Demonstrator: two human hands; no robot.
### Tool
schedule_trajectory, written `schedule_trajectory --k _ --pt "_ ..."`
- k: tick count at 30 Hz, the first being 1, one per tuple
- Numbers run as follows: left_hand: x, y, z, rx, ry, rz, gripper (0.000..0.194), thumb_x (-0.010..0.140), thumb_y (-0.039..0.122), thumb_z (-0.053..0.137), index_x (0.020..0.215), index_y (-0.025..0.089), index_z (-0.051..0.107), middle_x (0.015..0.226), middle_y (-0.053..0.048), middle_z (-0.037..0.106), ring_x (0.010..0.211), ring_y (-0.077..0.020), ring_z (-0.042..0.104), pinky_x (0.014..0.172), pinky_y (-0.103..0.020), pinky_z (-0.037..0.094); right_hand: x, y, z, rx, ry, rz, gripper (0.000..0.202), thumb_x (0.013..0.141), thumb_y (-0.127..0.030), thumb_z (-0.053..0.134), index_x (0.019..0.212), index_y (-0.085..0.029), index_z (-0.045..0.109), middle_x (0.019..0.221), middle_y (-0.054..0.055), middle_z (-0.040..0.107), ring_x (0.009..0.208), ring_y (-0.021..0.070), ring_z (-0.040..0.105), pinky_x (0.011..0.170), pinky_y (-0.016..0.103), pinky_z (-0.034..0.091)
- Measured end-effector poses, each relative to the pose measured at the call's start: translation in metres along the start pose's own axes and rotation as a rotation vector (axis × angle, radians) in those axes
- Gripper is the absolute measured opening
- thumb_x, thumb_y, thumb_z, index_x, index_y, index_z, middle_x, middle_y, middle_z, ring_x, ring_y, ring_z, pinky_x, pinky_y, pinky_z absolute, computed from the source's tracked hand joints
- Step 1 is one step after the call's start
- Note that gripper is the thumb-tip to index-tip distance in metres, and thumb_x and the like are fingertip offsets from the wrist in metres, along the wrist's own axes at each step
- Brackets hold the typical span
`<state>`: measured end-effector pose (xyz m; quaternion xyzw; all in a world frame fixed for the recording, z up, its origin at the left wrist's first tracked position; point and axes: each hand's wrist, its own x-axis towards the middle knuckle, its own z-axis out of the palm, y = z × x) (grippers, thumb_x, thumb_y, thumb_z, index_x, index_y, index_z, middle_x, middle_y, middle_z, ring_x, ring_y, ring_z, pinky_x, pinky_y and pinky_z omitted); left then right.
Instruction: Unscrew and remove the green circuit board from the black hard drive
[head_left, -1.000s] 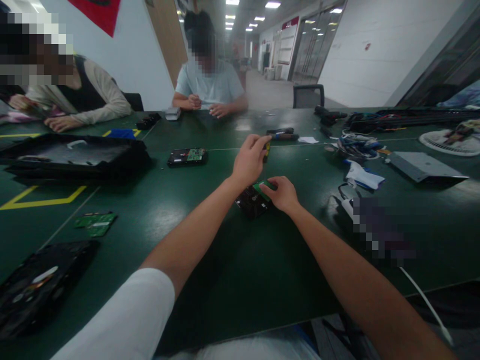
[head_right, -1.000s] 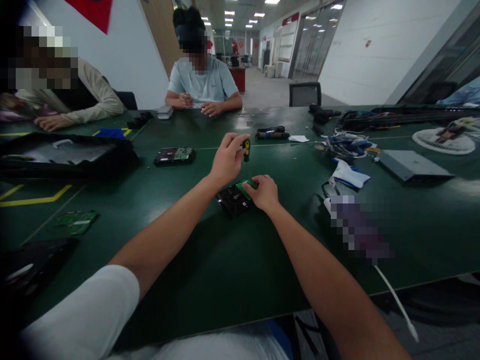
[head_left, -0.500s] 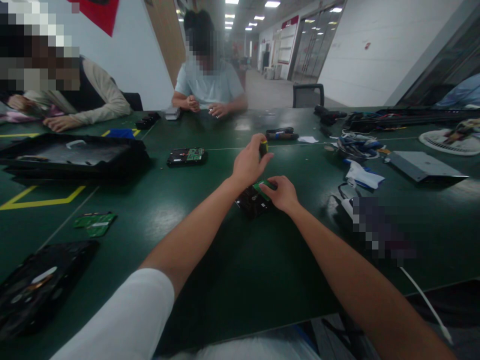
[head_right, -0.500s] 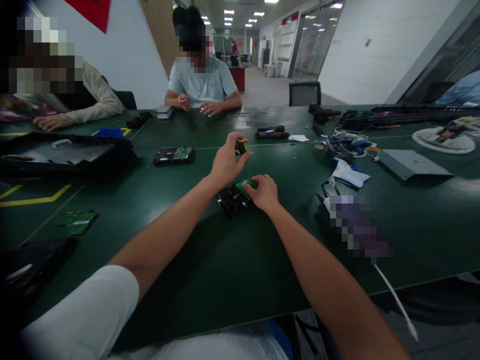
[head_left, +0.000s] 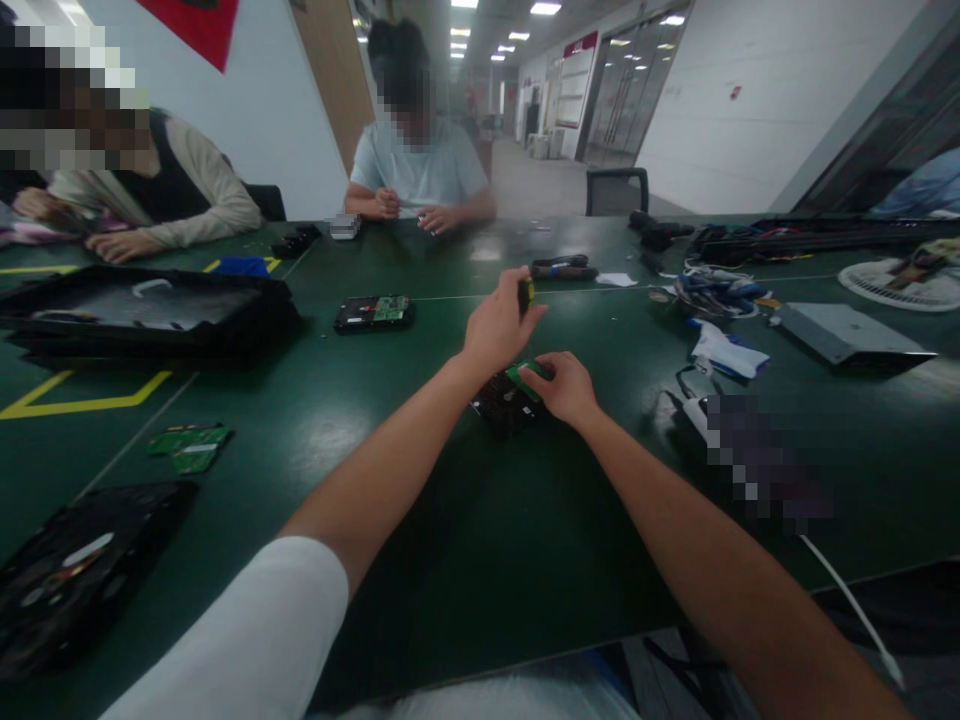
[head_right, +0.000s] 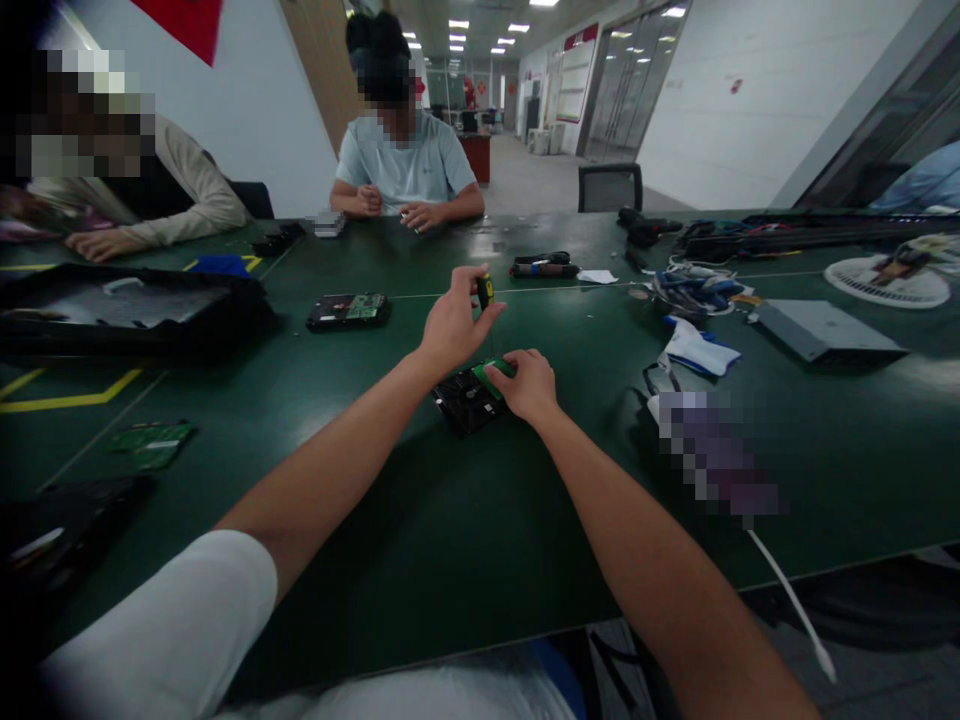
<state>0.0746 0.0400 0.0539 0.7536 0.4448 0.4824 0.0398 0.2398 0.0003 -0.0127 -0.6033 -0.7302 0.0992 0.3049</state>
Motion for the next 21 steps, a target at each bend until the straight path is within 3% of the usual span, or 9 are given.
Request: schedule_trajectory --k 3,10,16,21 --pt "0.0014 -0.0013 0.0007 -0.041 0.012 -0.038 0.057 0.093 0.037 0.072 0.138 0.024 0.040 0.132 -0.014 0.068 0.110 -0.0287 0.071 0.092 -0.043 0.058 0.0004 0.0009 0.0003 0.006 0.000 -0.002 0.038 0.090 -0.055 0.069 0.107 -0.020 0.072 0.103 0.010 0.072 0.096 0.0254 0.067 0.083 0.038 0.050" --pt "0.0030 0.0025 -0.0036 -0.014 0.045 0.037 0.041 0.092 0.023 0.070 0.128 0.024 0.050 0.130 -0.011 0.062 0.113 -0.0274 0.067 0.093 -0.041 0.058 0.0005 -0.0002 -0.0003 0.008 -0.011 0.027 0.039 0.089 -0.056 0.069 0.107 -0.021 0.072 0.105 0.009 0.072 0.095 0.0249 0.066 0.084 0.038 0.051" --pt "0.0033 0.0037 -0.0059 0.003 0.028 -0.020 0.039 0.094 0.015 0.062 0.131 0.024 0.052 0.132 -0.013 0.062 0.109 -0.0261 0.068 0.093 -0.042 0.058 0.0002 0.0001 0.0000 0.020 -0.005 0.019 0.040 0.090 -0.056 0.069 0.108 -0.021 0.073 0.106 0.010 0.072 0.095 0.0250 0.067 0.085 0.038 0.051" --pt "0.0017 0.0001 0.0005 -0.034 0.051 -0.077 0.044 0.096 0.027 0.067 0.132 0.023 0.044 0.121 -0.013 0.070 0.112 -0.0285 0.071 0.093 -0.044 0.058 0.0000 0.0008 0.0001 0.020 -0.001 0.011 0.040 0.090 -0.057 0.068 0.107 -0.022 0.073 0.106 0.010 0.072 0.095 0.0248 0.067 0.083 0.038 0.052"
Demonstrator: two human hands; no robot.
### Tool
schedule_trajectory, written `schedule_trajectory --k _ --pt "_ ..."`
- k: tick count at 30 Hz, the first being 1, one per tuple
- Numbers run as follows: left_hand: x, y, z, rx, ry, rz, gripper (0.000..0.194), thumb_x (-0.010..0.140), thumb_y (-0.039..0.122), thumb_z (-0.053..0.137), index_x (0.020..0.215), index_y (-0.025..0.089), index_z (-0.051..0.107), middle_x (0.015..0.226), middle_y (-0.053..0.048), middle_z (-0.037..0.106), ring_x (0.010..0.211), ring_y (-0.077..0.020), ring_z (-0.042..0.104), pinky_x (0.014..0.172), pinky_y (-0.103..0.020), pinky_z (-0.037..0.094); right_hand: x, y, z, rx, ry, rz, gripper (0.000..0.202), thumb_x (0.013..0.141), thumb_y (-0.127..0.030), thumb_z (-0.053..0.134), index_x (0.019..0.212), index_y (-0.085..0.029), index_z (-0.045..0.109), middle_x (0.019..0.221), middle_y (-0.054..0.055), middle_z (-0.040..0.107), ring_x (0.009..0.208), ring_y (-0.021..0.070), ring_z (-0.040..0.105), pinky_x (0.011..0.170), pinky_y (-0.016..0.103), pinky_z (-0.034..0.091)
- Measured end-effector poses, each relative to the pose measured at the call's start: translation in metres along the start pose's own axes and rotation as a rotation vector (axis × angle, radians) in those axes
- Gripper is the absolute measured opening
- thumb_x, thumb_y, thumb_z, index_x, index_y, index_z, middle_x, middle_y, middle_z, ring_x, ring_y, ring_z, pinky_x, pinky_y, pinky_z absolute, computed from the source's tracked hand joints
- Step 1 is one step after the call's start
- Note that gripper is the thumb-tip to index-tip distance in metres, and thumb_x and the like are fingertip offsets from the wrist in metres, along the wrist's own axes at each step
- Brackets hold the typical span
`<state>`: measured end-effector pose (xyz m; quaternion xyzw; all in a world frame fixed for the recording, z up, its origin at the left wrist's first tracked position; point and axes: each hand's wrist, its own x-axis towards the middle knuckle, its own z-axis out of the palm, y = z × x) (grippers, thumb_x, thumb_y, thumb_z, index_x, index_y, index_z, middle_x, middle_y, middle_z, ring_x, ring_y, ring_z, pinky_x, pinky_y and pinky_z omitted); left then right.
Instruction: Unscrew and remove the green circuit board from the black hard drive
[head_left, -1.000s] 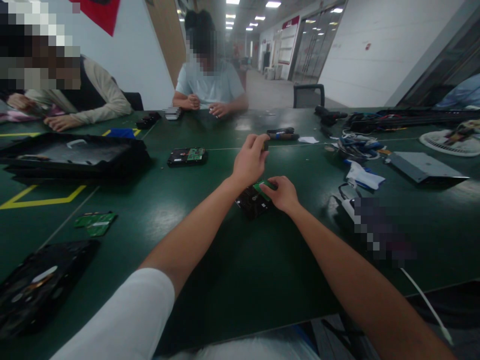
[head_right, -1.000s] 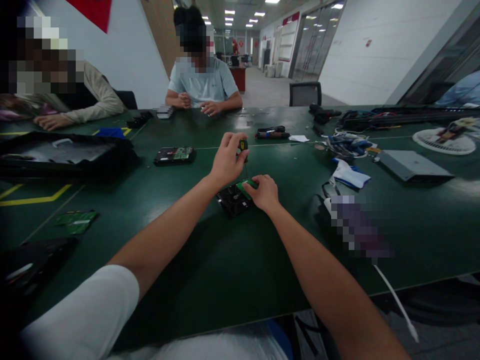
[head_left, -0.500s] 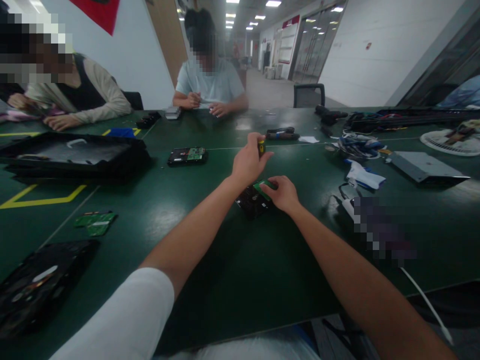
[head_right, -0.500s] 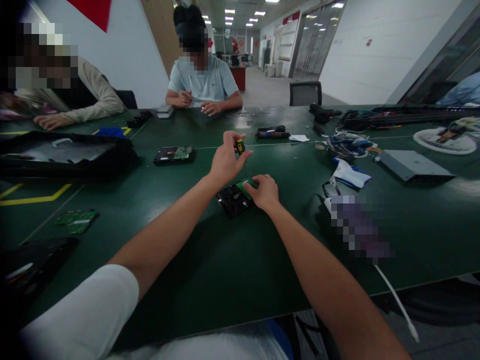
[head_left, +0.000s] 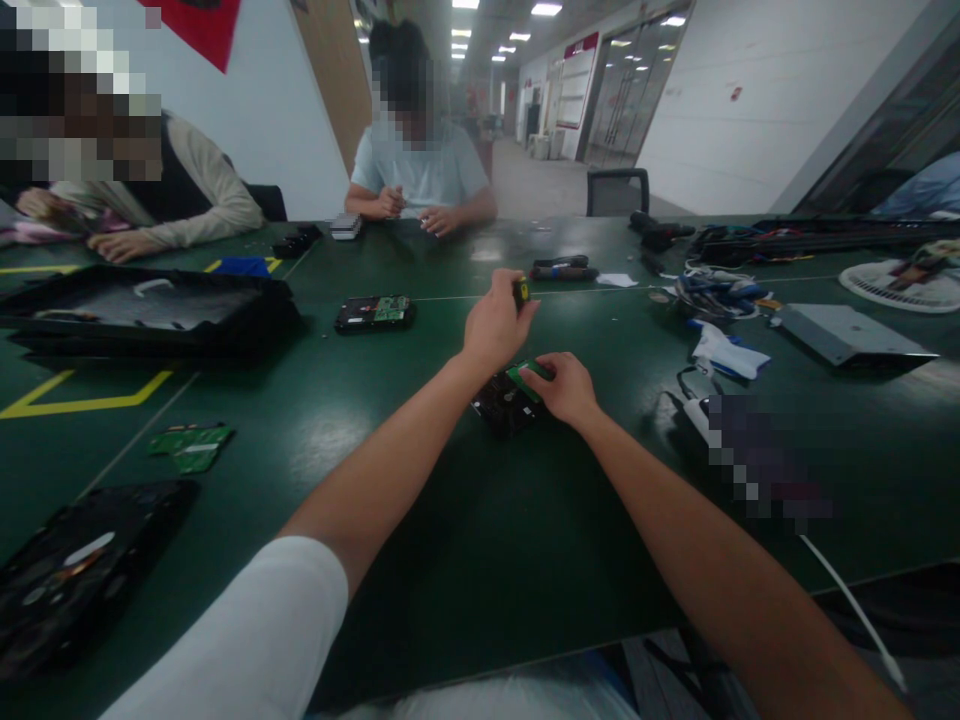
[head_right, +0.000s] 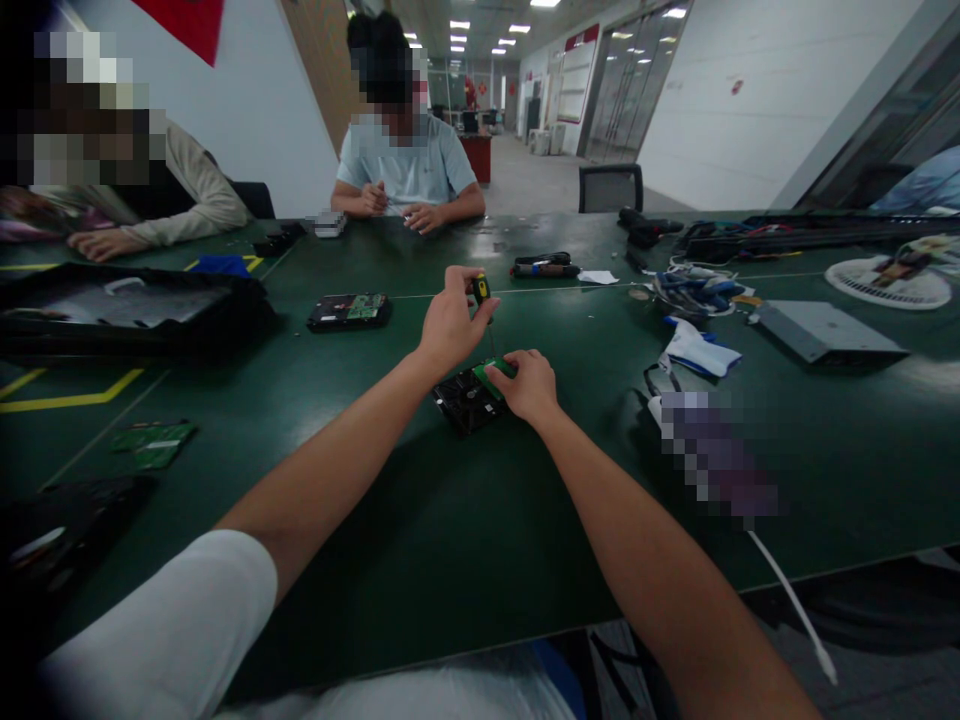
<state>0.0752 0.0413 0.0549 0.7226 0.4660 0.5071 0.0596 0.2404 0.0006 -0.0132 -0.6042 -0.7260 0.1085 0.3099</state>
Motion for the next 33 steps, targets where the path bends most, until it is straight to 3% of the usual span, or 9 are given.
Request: schedule_trajectory --k 4,14,18,23,33 --pt "-0.001 0.000 0.003 -0.027 0.002 -0.002 0.048 0.094 0.033 0.071 0.131 0.025 0.043 0.121 -0.011 0.070 0.110 -0.0276 0.071 0.093 -0.043 0.058 0.000 -0.001 -0.001 -0.017 -0.005 0.000 0.039 0.091 -0.056 0.067 0.106 -0.021 0.073 0.105 0.010 0.072 0.095 0.0249 0.067 0.084 0.038 0.051" --pt "0.000 0.006 -0.005 0.058 -0.046 0.101 0.042 0.100 0.017 0.050 0.140 0.026 0.053 0.132 -0.012 0.062 0.114 -0.0256 0.065 0.101 -0.042 0.054 -0.001 -0.003 -0.002 -0.002 -0.003 0.012 0.038 0.090 -0.055 0.069 0.107 -0.021 0.073 0.106 0.010 0.072 0.096 0.0248 0.067 0.085 0.038 0.051" --pt "0.000 0.005 -0.003 0.030 -0.045 0.080 0.040 0.099 0.023 0.056 0.139 0.026 0.050 0.135 -0.012 0.064 0.114 -0.0270 0.067 0.100 -0.044 0.054 0.000 -0.003 -0.002 -0.005 -0.009 0.007 0.037 0.090 -0.055 0.068 0.106 -0.022 0.074 0.106 0.010 0.072 0.097 0.0254 0.067 0.084 0.038 0.051" --pt "0.000 0.003 -0.001 -0.012 -0.036 0.023 0.046 0.095 0.032 0.069 0.134 0.026 0.045 0.122 -0.010 0.070 0.106 -0.0275 0.072 0.093 -0.043 0.057 -0.001 -0.001 -0.001 -0.008 -0.004 -0.007 0.037 0.091 -0.055 0.068 0.107 -0.021 0.073 0.106 0.010 0.073 0.098 0.0259 0.067 0.086 0.039 0.051" --pt "0.001 0.011 -0.010 0.046 -0.037 0.140 0.038 0.095 0.018 0.062 0.133 0.025 0.058 0.134 -0.011 0.062 0.114 -0.0254 0.066 0.099 -0.041 0.056 0.001 0.000 0.000 -0.024 -0.010 -0.002 0.040 0.091 -0.057 0.067 0.107 -0.022 0.073 0.105 0.009 0.072 0.098 0.0253 0.066 0.085 0.037 0.050"
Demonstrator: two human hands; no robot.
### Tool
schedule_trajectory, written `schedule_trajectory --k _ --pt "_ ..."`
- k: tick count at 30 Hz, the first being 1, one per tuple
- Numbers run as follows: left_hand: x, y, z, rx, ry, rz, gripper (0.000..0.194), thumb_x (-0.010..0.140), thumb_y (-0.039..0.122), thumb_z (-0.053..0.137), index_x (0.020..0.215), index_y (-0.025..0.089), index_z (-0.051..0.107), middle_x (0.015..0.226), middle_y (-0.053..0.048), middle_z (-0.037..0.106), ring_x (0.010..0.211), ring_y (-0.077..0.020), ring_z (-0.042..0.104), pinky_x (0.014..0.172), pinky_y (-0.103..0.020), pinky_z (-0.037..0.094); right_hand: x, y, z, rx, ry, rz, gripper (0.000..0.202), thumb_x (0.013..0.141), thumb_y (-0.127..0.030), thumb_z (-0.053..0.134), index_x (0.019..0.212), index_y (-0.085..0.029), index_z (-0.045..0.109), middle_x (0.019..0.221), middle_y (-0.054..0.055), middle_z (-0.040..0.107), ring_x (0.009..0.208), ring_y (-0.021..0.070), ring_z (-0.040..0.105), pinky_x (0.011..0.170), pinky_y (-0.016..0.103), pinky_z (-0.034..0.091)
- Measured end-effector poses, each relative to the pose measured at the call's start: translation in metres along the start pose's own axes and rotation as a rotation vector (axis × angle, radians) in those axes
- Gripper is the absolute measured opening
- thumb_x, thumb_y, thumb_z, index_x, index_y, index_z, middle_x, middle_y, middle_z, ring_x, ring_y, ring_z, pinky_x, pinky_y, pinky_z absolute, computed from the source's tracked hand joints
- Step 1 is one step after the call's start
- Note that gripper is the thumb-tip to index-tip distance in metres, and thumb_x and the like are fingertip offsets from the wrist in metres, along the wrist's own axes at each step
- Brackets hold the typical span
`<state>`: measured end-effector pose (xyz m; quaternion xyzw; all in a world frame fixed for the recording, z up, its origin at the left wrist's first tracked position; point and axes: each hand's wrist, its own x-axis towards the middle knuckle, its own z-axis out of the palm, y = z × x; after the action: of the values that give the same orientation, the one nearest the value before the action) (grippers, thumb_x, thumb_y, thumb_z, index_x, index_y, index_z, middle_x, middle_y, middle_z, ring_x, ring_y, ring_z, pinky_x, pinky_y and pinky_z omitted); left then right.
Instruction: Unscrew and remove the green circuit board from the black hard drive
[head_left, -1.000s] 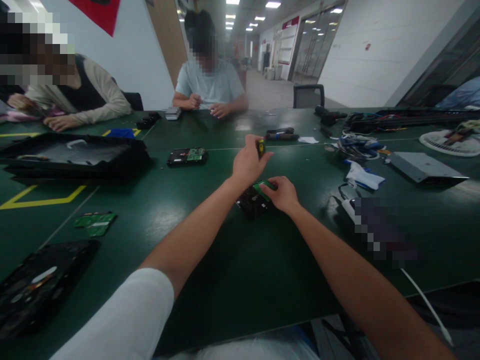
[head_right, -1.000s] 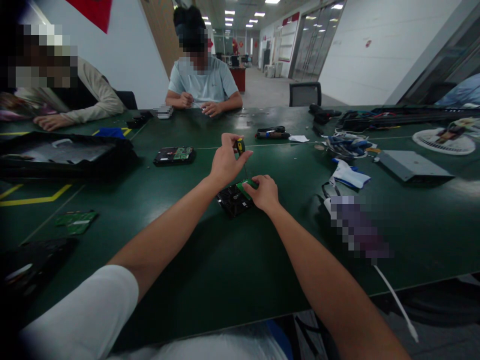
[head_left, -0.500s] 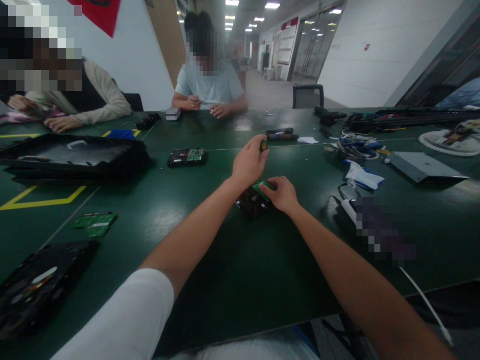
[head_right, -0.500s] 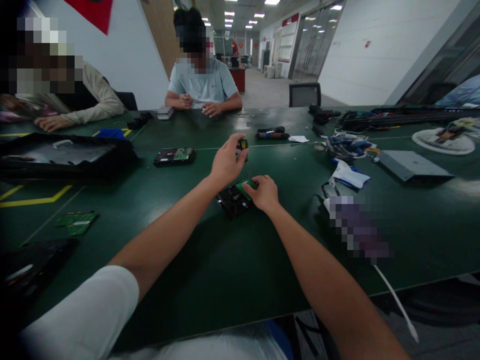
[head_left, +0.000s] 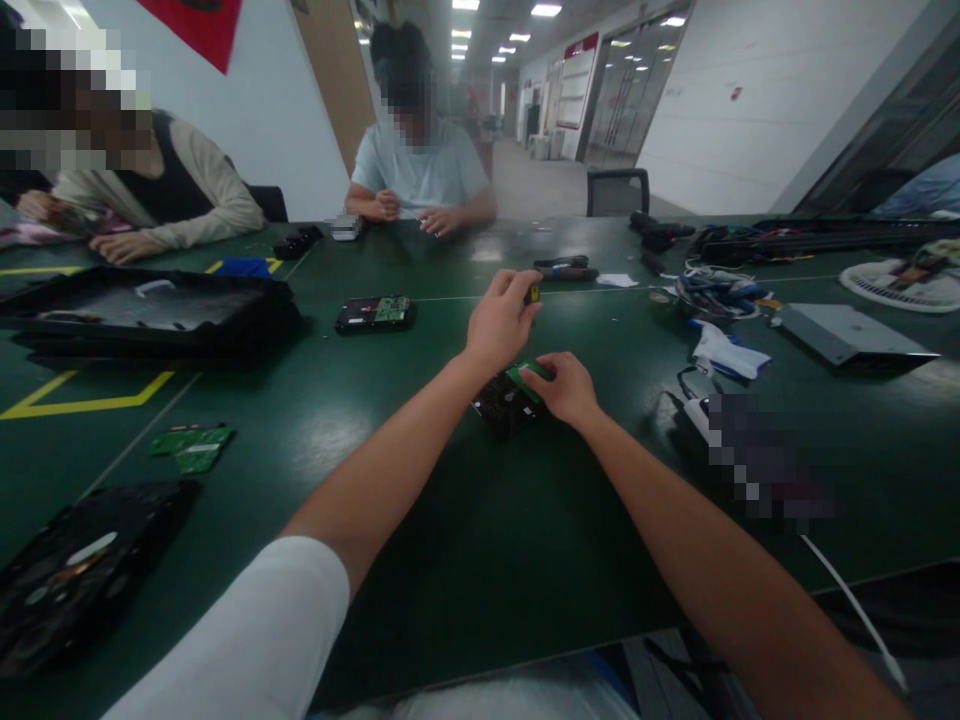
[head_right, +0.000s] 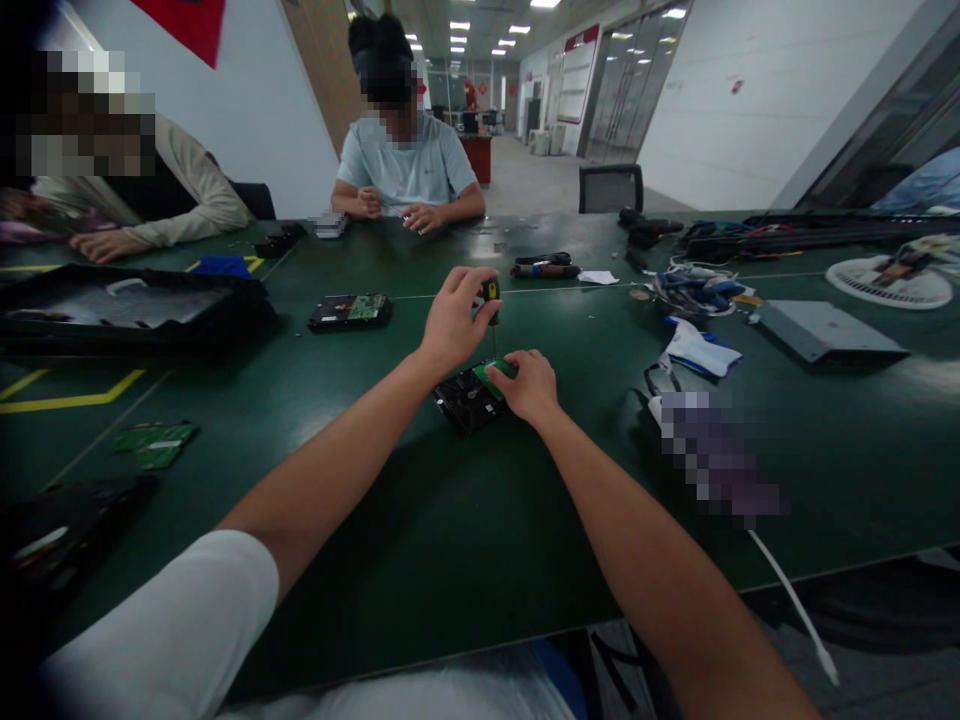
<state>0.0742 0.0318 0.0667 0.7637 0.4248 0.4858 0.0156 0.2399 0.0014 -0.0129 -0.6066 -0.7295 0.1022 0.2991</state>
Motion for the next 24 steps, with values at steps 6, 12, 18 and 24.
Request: schedule_trajectory --k 6,12,18,24 --pt "-0.002 -0.003 0.005 0.000 -0.026 -0.055 0.043 0.097 0.022 0.064 0.137 0.026 0.050 0.129 -0.011 0.070 0.113 -0.0276 0.070 0.098 -0.044 0.056 -0.001 0.000 0.001 0.015 0.006 0.014 0.038 0.090 -0.055 0.069 0.107 -0.021 0.073 0.106 0.009 0.072 0.098 0.0246 0.067 0.086 0.037 0.051" --pt "-0.001 -0.010 0.010 -0.081 0.004 -0.104 0.050 0.093 0.032 0.072 0.134 0.028 0.044 0.127 -0.010 0.071 0.111 -0.0287 0.072 0.095 -0.045 0.057 -0.001 0.000 0.000 -0.001 0.008 -0.004 0.037 0.091 -0.056 0.067 0.106 -0.022 0.072 0.105 0.009 0.073 0.097 0.0255 0.066 0.085 0.038 0.051" --pt "0.002 -0.008 0.005 -0.065 0.026 0.004 0.036 0.093 0.019 0.065 0.128 0.025 0.057 0.128 -0.010 0.064 0.116 -0.0253 0.065 0.100 -0.041 0.055 -0.001 0.000 0.000 -0.010 0.005 -0.005 0.039 0.092 -0.057 0.066 0.106 -0.022 0.072 0.105 0.009 0.073 0.098 0.0258 0.067 0.085 0.039 0.051" --pt "0.000 -0.008 0.005 -0.041 0.017 0.009 0.044 0.095 0.012 0.055 0.136 0.026 0.058 0.132 -0.010 0.060 0.113 -0.0233 0.064 0.098 -0.038 0.056 -0.001 0.000 0.000 0.020 0.012 -0.001 0.039 0.091 -0.056 0.068 0.107 -0.021 0.072 0.105 0.009 0.072 0.096 0.0248 0.067 0.086 0.038 0.052"
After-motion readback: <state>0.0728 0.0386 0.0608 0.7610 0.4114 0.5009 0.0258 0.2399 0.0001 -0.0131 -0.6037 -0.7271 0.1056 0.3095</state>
